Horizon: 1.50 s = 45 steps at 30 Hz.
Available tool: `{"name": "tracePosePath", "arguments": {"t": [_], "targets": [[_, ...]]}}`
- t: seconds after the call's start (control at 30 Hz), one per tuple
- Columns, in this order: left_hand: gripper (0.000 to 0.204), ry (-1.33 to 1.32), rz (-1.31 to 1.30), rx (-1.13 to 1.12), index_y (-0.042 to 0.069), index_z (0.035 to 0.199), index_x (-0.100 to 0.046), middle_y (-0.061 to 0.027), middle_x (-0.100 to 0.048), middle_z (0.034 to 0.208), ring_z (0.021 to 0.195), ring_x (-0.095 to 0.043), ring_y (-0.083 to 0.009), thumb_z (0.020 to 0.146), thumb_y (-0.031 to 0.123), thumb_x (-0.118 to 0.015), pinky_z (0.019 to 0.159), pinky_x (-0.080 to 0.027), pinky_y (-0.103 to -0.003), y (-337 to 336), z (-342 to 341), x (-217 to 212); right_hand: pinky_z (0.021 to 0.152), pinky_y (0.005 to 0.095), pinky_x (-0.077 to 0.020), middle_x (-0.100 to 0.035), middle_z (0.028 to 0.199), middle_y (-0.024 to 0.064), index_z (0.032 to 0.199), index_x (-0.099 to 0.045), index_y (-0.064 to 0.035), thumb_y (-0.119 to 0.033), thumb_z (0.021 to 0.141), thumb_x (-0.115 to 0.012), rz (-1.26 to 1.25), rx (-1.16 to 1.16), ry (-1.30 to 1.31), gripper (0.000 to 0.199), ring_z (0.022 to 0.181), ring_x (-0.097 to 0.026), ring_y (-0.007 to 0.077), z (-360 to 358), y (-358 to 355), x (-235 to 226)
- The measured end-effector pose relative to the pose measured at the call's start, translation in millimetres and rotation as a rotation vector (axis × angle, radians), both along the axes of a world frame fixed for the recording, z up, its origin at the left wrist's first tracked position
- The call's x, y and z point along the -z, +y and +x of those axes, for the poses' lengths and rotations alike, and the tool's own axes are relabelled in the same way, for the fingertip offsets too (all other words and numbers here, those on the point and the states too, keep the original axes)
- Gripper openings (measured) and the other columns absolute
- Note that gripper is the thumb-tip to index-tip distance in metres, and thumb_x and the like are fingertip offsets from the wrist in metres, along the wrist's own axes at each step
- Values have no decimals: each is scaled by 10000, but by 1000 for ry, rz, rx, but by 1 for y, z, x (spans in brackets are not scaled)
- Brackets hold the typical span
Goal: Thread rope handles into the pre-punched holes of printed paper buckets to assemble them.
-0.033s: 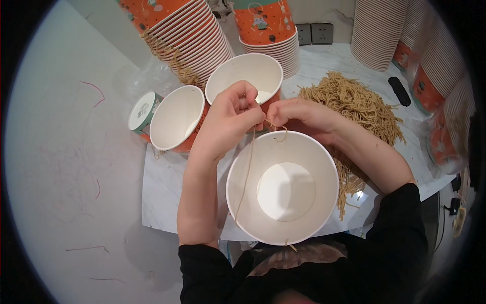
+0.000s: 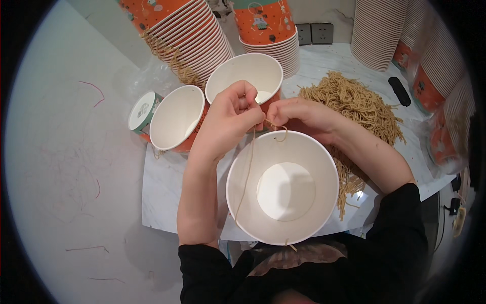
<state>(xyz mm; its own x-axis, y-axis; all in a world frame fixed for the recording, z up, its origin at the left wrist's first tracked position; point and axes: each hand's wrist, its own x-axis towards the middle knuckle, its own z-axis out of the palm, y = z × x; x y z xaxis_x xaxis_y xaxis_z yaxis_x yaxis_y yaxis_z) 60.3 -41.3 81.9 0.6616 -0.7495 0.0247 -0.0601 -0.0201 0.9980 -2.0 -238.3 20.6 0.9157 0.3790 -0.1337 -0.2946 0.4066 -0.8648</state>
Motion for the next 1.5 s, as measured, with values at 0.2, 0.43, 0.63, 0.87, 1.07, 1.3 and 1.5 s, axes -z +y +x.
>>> {"name": "tracePosePath", "arguments": {"t": [0.2,0.43,0.63,0.87,1.07,1.3,1.5], "targets": [[199,-79,0,-71,99,876,-442,-1,-611,758,682,-577,-77,862,-7,-611,606,-410,-225,0,-3,0,719,260,-513,-660,902,5,906,-683,-70,-159,888,-656,-5,12,-21,94,801,-606,92,0,3,-2],[152,-45,25,-27,54,876,-467,-39,-634,833,746,-630,-90,851,-28,-593,649,-495,-227,0,0,0,733,229,-505,-684,932,-15,915,-699,-95,-195,905,-680,-42,48,-54,102,808,-612,75,-2,0,-4],[140,-51,-9,-38,49,884,-473,-41,-636,828,728,-636,-93,859,-24,-590,631,-495,-227,0,2,5,729,237,-510,-684,903,-15,910,-698,-87,-183,902,-681,-39,53,-89,97,809,-617,75,1,-1,1],[159,-125,13,-116,60,859,-467,-23,-615,793,691,-619,-87,852,-24,-602,600,-467,-225,15,12,-2,721,237,-523,-684,846,4,905,-690,-48,-124,871,-690,-6,-46,-5,83,765,-640,89,7,-3,11],[239,-141,126,-122,103,838,-414,11,-557,743,674,-553,-67,840,-4,-626,617,-436,-219,26,8,-20,721,237,-527,-682,828,16,911,-686,-26,-79,844,-685,29,-174,51,85,754,-647,93,6,-7,8],[257,-207,142,-113,104,827,-399,11,-551,737,676,-558,-70,835,-6,-632,617,-440,-222,28,11,-14,722,237,-528,-692,880,17,961,-681,-19,-75,905,-683,-81,-238,-35,79,779,-655,77,5,-14,4],[158,-220,164,-138,53,823,-461,-17,-591,785,707,-599,-91,811,-27,-596,621,-463,-240,30,14,-13,798,248,-503,-673,934,-4,983,-664,-17,-143,973,-655,-423,-213,-453,127,876,-617,73,-1,-20,-17]]}}
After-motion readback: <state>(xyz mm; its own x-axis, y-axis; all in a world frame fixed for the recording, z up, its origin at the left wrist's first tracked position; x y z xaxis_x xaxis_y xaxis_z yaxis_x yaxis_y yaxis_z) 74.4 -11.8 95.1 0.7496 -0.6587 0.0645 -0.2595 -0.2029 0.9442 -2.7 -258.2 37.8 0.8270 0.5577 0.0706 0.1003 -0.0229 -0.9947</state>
